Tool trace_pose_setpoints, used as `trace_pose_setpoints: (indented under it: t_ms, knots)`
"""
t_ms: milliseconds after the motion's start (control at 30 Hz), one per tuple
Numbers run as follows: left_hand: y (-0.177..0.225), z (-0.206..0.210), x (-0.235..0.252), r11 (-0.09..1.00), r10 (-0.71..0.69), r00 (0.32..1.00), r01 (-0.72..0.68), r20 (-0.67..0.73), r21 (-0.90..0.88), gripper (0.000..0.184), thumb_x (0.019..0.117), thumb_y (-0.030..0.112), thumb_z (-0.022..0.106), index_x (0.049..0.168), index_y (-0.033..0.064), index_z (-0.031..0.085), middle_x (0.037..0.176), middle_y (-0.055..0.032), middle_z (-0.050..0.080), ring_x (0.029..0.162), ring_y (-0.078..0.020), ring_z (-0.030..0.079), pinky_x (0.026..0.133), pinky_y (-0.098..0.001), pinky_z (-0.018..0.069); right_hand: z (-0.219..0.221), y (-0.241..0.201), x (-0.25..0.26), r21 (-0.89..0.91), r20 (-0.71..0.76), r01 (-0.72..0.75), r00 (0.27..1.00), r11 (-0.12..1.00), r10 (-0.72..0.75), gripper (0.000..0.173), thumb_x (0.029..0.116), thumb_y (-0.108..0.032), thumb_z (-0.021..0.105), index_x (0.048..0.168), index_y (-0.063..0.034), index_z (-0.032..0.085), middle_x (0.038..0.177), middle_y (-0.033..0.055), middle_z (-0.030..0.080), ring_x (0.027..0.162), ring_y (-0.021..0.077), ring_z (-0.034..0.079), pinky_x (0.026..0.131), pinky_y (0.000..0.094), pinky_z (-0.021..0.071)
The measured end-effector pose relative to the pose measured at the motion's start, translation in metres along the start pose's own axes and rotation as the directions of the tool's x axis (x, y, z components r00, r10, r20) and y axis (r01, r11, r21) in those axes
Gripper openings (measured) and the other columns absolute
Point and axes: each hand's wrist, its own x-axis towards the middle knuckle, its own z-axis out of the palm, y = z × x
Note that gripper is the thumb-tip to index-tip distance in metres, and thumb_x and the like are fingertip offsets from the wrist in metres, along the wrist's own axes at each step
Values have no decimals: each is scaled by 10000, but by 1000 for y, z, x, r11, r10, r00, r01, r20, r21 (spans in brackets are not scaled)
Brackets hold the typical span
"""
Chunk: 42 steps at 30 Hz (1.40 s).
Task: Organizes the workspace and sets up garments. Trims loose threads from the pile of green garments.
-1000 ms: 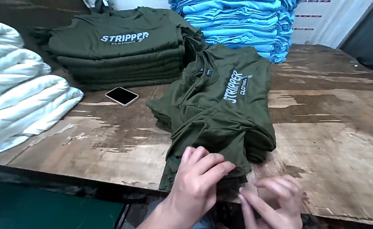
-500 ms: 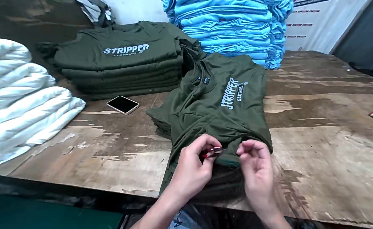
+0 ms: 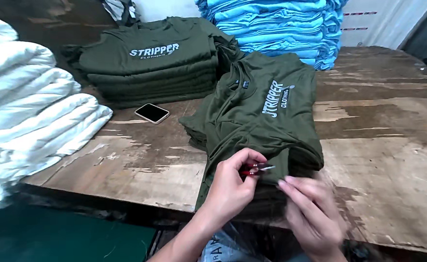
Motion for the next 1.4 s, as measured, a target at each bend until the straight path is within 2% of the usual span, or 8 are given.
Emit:
trace_pose_setpoints:
  t_ms: [300,600,733,833,1000,1133,1267,1400]
  knots:
    - [-10,7,-35,596,687,726,-563,-2,573,226,962,226,706,1186,253,712,1090,34,699,991,-143,598,946,-390,408,-25,-13,-14,-4,13,-61,998,998,61,108,977,-127,651,1027,-177,732,1042,-44,665,1041,83,641,929,234,546]
    - [-13,7,-19,571,695,719,-561,11,599,153,974,193,687,1112,209,751,1008,14,730,894,-145,612,857,-371,428,-38,-11,-9,254,168,-176,976,951,136,84,955,-154,715,995,-212,762,993,-65,711,986,71,674,889,239,572]
    - [-8,4,-10,767,446,890,-434,94,473,429,918,509,726,1220,204,732,961,13,665,875,-130,608,787,-359,496,-66,-9,2,168,827,-306,561,937,35,133,930,-68,699,914,-142,808,961,22,760,961,169,708,877,337,583]
    - [-5,-2,9,841,351,909,-412,227,351,160,897,189,707,1044,138,742,835,36,662,749,-79,636,702,-298,580,-69,-27,13,-91,955,-163,264,982,132,122,935,-169,713,1008,-102,785,986,91,766,924,290,737,803,512,582]
    - [4,-43,50,785,486,867,-486,105,384,258,836,31,594,927,144,806,760,37,557,693,-45,523,615,-211,452,-24,-33,24,-223,443,-67,882,973,162,302,963,-485,660,1009,-192,719,1012,65,701,963,229,670,822,411,553]
    - [-5,-61,73,719,413,904,-398,111,570,180,759,84,665,832,181,798,717,50,578,660,-77,561,586,-294,469,-16,0,15,-12,525,45,851,999,-32,189,960,-97,608,925,-203,760,958,-9,735,955,186,684,841,360,573]
    - [0,-52,56,677,184,980,-182,75,713,314,807,479,716,959,219,804,795,35,648,707,-140,642,605,-412,552,-70,-17,44,-96,870,-31,482,995,99,252,935,-368,723,827,-148,781,728,23,738,701,215,722,742,487,577]
    - [18,-26,47,650,24,999,17,-43,760,439,875,357,805,1197,83,687,976,-133,687,881,-326,696,745,-547,575,-25,-28,42,-254,462,-68,868,965,183,425,961,-521,642,821,-135,749,704,9,684,670,163,653,645,371,543]
